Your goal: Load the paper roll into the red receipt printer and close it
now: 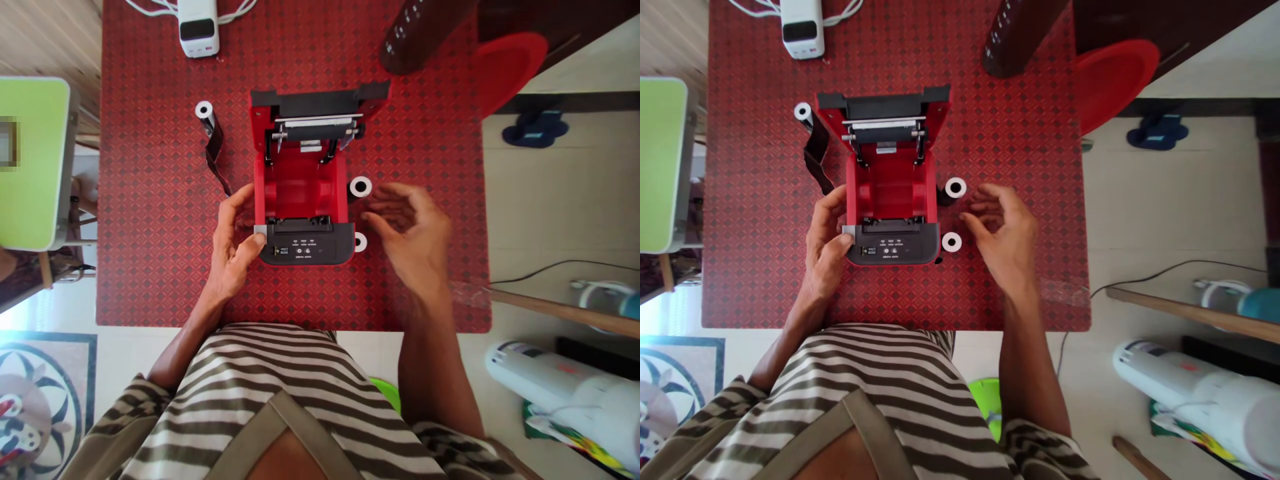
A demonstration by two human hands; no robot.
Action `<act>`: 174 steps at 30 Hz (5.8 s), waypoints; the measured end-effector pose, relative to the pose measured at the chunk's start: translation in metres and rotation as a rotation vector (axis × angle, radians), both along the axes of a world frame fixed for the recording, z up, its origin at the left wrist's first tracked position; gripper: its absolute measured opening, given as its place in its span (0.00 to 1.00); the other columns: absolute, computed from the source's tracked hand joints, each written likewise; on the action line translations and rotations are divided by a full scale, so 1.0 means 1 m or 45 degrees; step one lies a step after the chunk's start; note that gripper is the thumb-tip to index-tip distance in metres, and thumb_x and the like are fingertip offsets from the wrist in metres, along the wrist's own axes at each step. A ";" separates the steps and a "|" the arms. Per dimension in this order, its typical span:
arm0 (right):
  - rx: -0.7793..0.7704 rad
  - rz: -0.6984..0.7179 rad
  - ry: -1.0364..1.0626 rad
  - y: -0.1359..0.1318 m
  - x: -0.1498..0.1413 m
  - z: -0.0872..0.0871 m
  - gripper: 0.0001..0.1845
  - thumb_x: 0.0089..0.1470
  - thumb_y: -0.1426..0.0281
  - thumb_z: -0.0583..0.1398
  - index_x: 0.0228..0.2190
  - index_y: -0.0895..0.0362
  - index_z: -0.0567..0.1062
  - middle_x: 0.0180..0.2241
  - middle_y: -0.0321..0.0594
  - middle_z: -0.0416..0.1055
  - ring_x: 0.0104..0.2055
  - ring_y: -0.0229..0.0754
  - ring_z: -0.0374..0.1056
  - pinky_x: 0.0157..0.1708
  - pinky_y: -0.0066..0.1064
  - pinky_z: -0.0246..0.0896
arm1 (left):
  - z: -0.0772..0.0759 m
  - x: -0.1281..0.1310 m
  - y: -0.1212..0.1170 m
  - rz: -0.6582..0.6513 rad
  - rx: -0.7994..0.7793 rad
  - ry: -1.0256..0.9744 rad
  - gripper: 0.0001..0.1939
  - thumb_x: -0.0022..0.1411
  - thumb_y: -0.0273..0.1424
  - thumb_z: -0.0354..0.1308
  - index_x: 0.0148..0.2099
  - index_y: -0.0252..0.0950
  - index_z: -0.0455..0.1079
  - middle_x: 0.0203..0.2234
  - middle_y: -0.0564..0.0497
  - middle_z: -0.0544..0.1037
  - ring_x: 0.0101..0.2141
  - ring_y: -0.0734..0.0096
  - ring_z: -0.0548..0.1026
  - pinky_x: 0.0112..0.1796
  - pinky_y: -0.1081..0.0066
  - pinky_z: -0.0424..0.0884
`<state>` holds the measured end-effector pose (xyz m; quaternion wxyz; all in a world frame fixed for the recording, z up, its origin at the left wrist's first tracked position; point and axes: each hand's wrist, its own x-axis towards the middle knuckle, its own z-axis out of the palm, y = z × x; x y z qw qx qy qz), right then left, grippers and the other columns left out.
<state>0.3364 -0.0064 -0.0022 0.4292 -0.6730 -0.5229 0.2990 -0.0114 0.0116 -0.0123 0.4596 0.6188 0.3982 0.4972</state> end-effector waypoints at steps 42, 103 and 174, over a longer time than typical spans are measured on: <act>0.218 0.813 -0.918 0.045 -0.081 0.110 0.14 0.75 0.74 0.66 0.53 0.45 0.87 0.45 0.47 0.87 0.52 0.66 0.85 0.56 0.58 0.83 | 0.012 0.008 -0.010 0.005 -0.027 0.100 0.40 0.87 0.63 0.67 0.89 0.55 0.69 0.80 0.40 0.81 0.75 0.36 0.81 0.73 0.37 0.84; 0.821 0.511 -0.872 -0.012 -0.083 0.090 0.18 0.74 0.86 0.71 0.54 0.52 0.89 0.47 0.44 0.95 0.48 0.55 0.90 0.45 0.50 0.80 | 0.077 0.017 0.068 0.164 0.133 0.095 0.25 0.81 0.64 0.77 0.53 0.49 0.88 0.63 0.45 0.90 0.70 0.41 0.84 0.74 0.39 0.81; 0.428 -0.131 -0.294 -0.081 -0.098 0.024 0.42 0.77 0.43 0.75 0.82 0.44 0.80 0.60 0.54 0.93 0.52 0.64 0.94 0.44 0.51 0.92 | 0.043 0.013 -0.014 0.030 -0.412 -0.156 0.36 0.81 0.52 0.76 0.83 0.53 0.73 0.77 0.45 0.86 0.75 0.43 0.86 0.70 0.48 0.87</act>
